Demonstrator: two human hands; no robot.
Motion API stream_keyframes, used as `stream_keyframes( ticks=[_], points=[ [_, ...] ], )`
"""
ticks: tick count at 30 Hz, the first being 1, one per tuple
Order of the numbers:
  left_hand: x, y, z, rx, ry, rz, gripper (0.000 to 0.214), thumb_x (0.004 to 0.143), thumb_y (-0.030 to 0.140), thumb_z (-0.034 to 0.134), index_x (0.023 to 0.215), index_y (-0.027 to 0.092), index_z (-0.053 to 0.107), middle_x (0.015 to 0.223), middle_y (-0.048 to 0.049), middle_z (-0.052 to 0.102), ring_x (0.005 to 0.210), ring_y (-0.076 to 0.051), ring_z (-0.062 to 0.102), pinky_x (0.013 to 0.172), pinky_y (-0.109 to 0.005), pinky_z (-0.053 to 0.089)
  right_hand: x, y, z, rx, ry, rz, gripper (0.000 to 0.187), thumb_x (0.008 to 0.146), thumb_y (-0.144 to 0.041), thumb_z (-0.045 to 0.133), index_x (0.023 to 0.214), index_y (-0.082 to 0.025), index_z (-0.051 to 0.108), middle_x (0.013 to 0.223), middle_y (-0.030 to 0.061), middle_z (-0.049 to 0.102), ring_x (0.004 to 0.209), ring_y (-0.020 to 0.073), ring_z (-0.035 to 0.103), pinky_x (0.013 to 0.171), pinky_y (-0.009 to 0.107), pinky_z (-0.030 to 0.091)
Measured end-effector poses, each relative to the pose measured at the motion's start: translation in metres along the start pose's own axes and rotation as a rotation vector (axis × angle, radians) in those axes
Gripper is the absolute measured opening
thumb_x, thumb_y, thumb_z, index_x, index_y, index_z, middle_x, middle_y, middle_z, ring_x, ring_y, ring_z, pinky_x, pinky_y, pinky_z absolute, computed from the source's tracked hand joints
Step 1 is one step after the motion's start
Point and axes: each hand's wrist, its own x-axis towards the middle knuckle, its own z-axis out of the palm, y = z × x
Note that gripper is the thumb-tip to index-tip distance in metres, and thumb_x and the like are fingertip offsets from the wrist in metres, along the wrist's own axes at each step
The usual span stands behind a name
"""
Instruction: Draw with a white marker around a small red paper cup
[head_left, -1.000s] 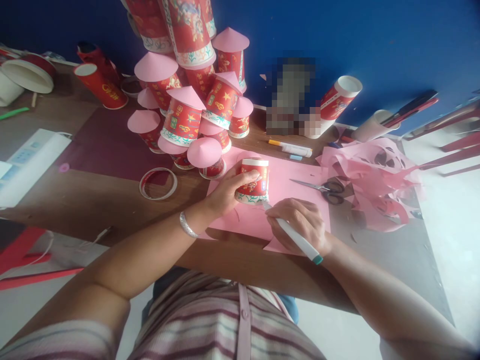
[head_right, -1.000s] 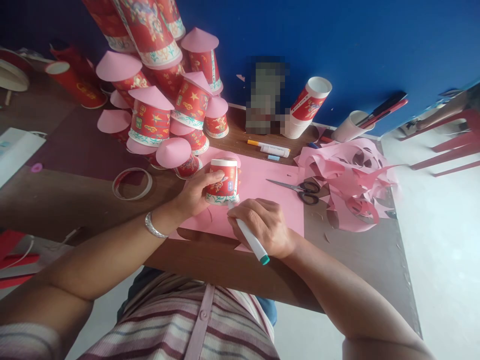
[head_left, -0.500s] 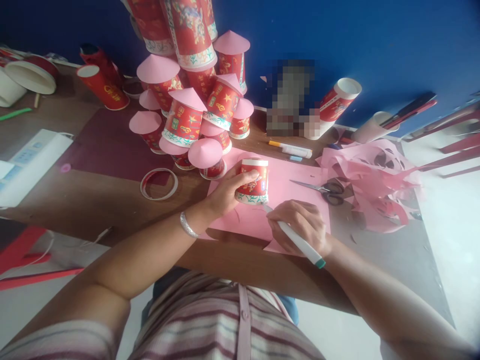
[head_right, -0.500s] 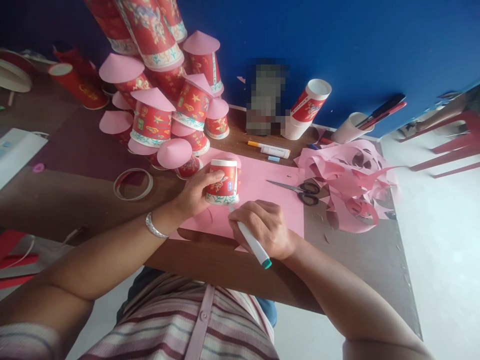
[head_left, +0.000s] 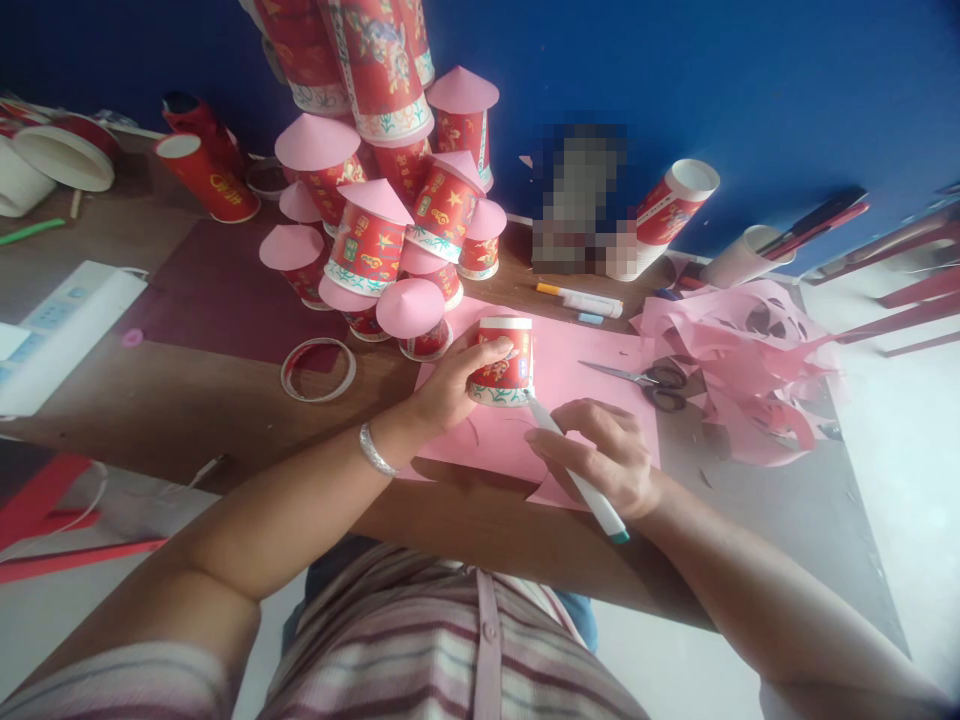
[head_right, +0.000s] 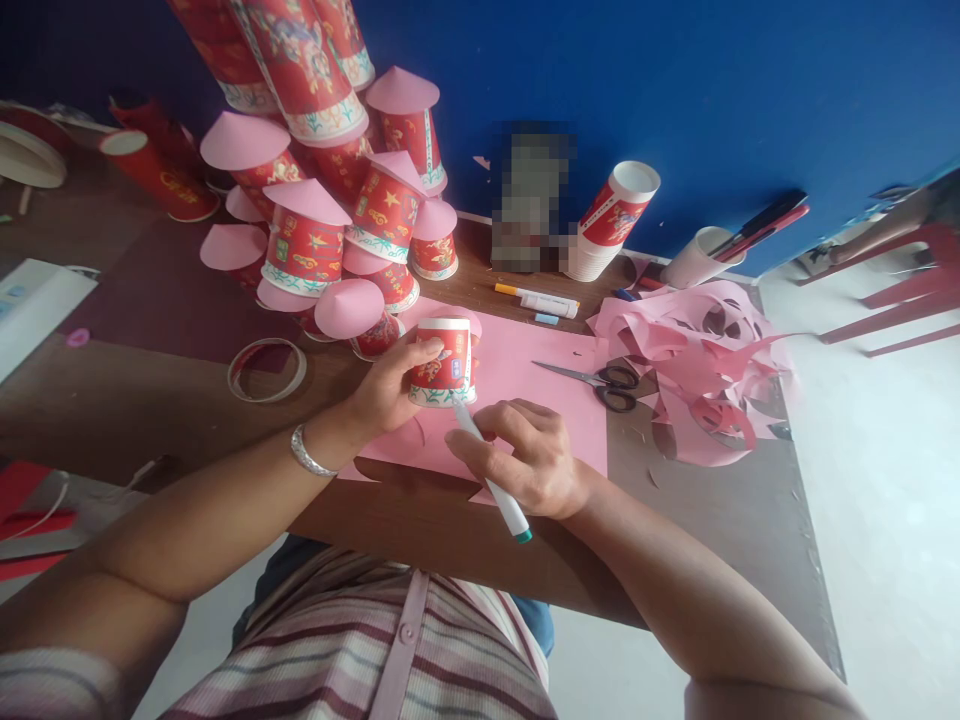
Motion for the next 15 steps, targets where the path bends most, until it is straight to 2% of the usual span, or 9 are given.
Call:
stream_keyframes(
  ticks=[4, 9, 11, 15],
  points=[
    [0.000, -0.002, -0.001, -0.059, 0.015, -0.036, 0.035, 0.086, 0.047, 0.077, 0.104, 0.018, 0.071, 0.097, -0.0077, 0.075, 0.099, -0.026, 0.074, 0.089, -0.039, 0.060, -0.001, 0.001, -0.001, -0.066, 0.007, 0.000, 0.037, 0.096, -0.002, 0.061, 0.128, -0.019, 0.066, 0.095, 0.0038, 0.064, 0.078, 0.0150, 0.064, 0.063, 0.028, 0.055],
    [0.002, -0.014, -0.011, 0.075, 0.089, 0.130, 0.031, 0.079, 0.047, 0.085, 0.085, 0.021, 0.070, 0.093, -0.0054, 0.073, 0.102, -0.025, 0.070, 0.091, -0.039, 0.060, -0.003, 0.001, 0.002, -0.056, 0.045, 0.051, 0.039, 0.097, 0.000, 0.059, 0.130, -0.019, 0.066, 0.096, 0.0047, 0.065, 0.082, 0.0154, 0.067, 0.067, 0.028, 0.058],
    [0.004, -0.017, -0.012, 0.065, 0.097, 0.162, 0.031, 0.077, 0.046, 0.086, 0.085, 0.021, 0.069, 0.096, -0.0048, 0.072, 0.102, -0.024, 0.069, 0.090, -0.039, 0.060, -0.004, 0.001, 0.004, -0.049, 0.040, 0.050, 0.039, 0.097, 0.000, 0.059, 0.130, -0.019, 0.066, 0.098, 0.0053, 0.066, 0.084, 0.0159, 0.068, 0.070, 0.028, 0.059],
    [0.006, -0.016, -0.011, 0.003, 0.051, 0.113, 0.033, 0.085, 0.050, 0.079, 0.095, 0.020, 0.071, 0.098, -0.0061, 0.073, 0.101, -0.023, 0.071, 0.092, -0.039, 0.060, -0.004, 0.002, 0.005, -0.046, 0.060, 0.046, 0.037, 0.097, -0.003, 0.061, 0.130, -0.020, 0.066, 0.103, 0.0073, 0.070, 0.094, 0.0196, 0.071, 0.078, 0.033, 0.063]
  ],
)
